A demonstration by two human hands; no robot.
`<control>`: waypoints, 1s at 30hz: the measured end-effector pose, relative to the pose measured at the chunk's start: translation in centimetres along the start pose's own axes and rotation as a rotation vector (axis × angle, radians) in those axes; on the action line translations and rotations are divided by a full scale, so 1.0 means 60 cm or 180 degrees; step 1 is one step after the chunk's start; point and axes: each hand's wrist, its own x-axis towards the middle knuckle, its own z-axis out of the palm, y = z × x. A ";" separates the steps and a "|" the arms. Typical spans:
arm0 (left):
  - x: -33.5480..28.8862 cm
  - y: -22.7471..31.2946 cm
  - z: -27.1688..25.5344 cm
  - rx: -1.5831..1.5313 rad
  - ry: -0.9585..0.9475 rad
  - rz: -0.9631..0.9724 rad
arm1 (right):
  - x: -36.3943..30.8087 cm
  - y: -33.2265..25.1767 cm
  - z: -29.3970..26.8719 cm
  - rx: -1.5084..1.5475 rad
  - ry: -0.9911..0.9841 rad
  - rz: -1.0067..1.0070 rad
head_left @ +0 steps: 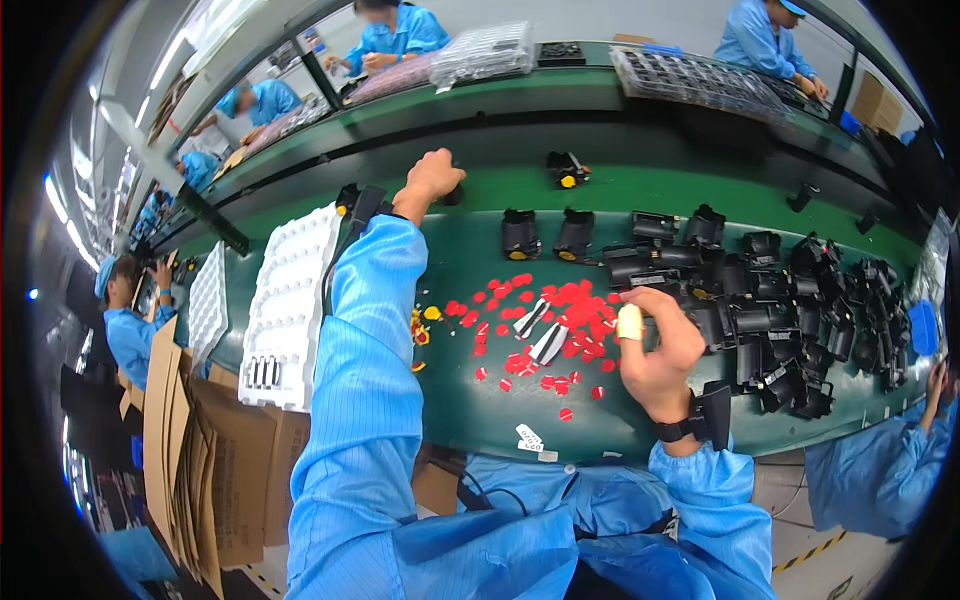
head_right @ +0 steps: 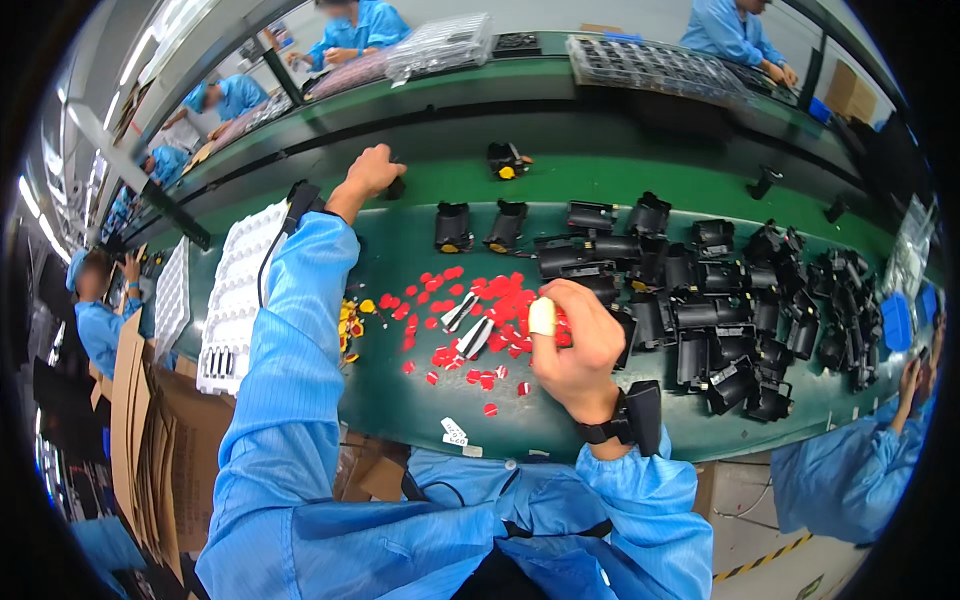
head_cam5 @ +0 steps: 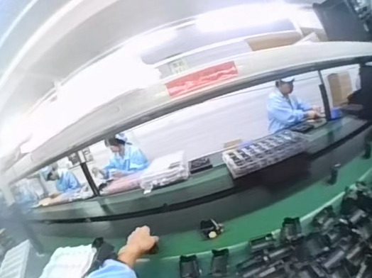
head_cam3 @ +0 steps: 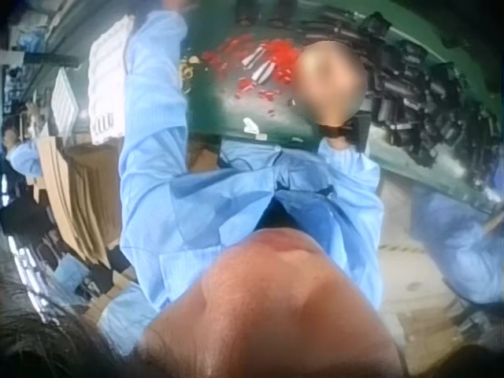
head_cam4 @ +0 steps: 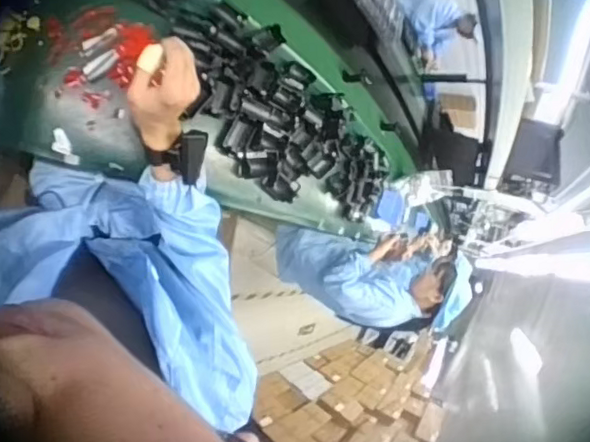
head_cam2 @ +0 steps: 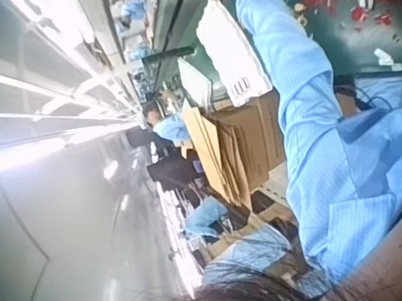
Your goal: Assembling electronic components by inserting internal modules into black plastic housings and applying red stickers.
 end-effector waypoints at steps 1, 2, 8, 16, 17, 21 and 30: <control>-0.006 -0.009 0.001 -0.0308 0.0136 0.0122 | -0.001 0.003 0.000 -0.0038 -0.0023 -0.0023; -0.018 0.000 -0.006 -0.0622 0.0263 0.0289 | -0.004 0.002 -0.004 -0.0064 -0.0058 0.0126; -0.104 -0.003 -0.058 -0.0850 -0.0163 0.0968 | -0.012 0.002 -0.007 0.0041 -0.0239 0.0387; -0.094 -0.379 0.000 0.0435 0.0617 -0.0955 | -0.012 -0.004 -0.001 0.0106 -0.0329 0.0441; -0.111 -0.460 0.039 0.0335 0.0532 -0.1014 | -0.013 -0.005 0.003 0.0160 -0.0337 0.0444; -0.174 -0.458 0.044 0.0443 0.0320 -0.0684 | -0.014 -0.003 0.005 0.0014 -0.0407 0.0382; -0.235 -0.440 -0.014 0.0125 0.0128 0.0343 | -0.011 0.001 0.004 0.0051 -0.0531 0.0474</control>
